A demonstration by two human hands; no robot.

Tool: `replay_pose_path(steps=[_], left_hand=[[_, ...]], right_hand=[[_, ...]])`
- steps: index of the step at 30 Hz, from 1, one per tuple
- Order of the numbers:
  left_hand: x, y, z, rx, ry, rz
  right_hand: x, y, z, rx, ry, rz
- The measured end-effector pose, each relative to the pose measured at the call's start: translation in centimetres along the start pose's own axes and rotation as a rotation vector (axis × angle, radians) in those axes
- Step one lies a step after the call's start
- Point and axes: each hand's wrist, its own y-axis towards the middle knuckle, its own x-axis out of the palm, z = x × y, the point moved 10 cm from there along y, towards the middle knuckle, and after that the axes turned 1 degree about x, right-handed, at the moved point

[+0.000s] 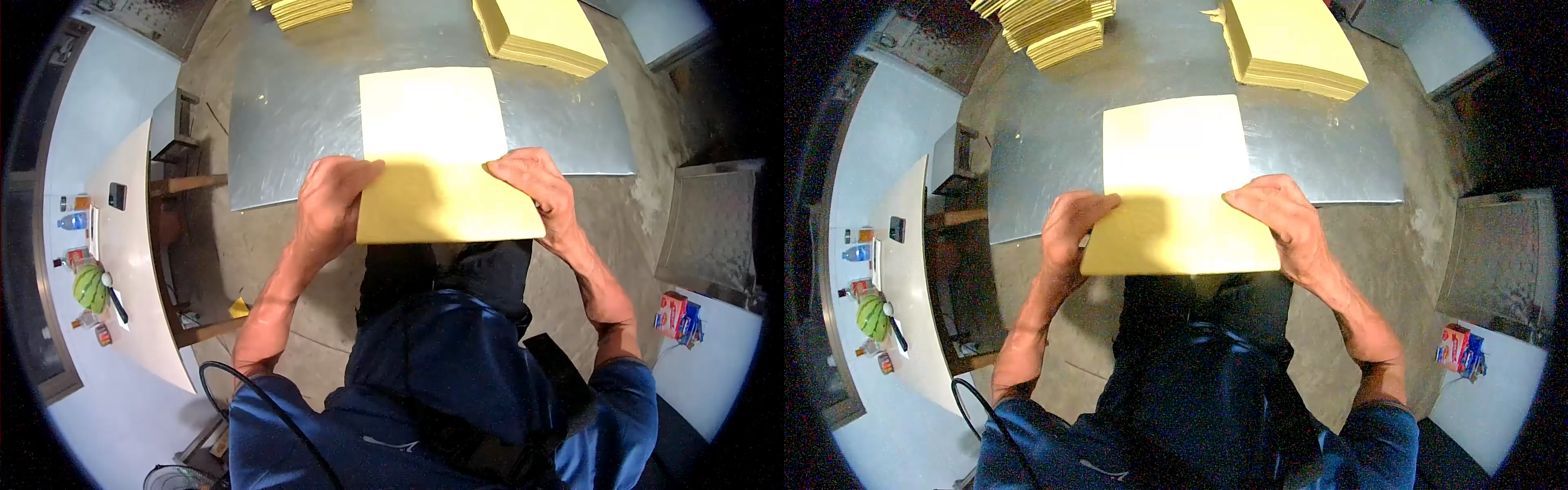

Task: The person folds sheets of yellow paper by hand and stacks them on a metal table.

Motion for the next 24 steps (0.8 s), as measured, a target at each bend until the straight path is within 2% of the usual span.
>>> replay_pose_path(steps=[3,4,7,8,12,15,16,19,21,23,24], left_hand=[[0.5,0.3,-2.4,-0.25,-0.068,0.011],[0.7,0.3,-3.2,-0.343,-0.081,0.009],[1.9,2.0,-3.7,-0.477,0.056,-0.068],[2.8,2.2,-4.1,-0.427,0.179,-0.106],[3.7,2.6,-4.6,-0.442,0.343,-0.024],[3.9,3.2,-5.5,-0.623,0.297,-0.089],[3.6,3.5,-5.3,-0.614,0.305,-0.052],[2.9,3.8,-4.9,-0.525,0.334,0.058],[2.8,3.6,-4.7,-0.385,0.363,0.137],[3.2,3.6,-5.4,-0.403,0.425,0.107],[3.4,3.6,-5.5,-0.411,0.457,0.089]], right_hand=[[-0.4,1.0,1.5,0.094,0.063,0.076],[-0.4,1.2,2.7,0.23,-0.01,0.044],[0.4,2.2,6.0,0.676,0.168,-0.05],[0.6,2.6,6.7,0.63,0.201,-0.015],[0.5,4.0,5.9,0.557,0.275,0.066],[0.1,3.8,5.4,0.622,0.253,0.104],[0.2,3.3,6.1,0.667,0.244,0.086],[0.1,3.4,6.7,0.602,0.199,0.158],[0.1,4.1,5.9,0.467,0.054,0.172],[0.2,5.3,4.1,0.247,-0.126,0.169],[0.4,5.4,4.4,0.256,-0.1,0.189]])
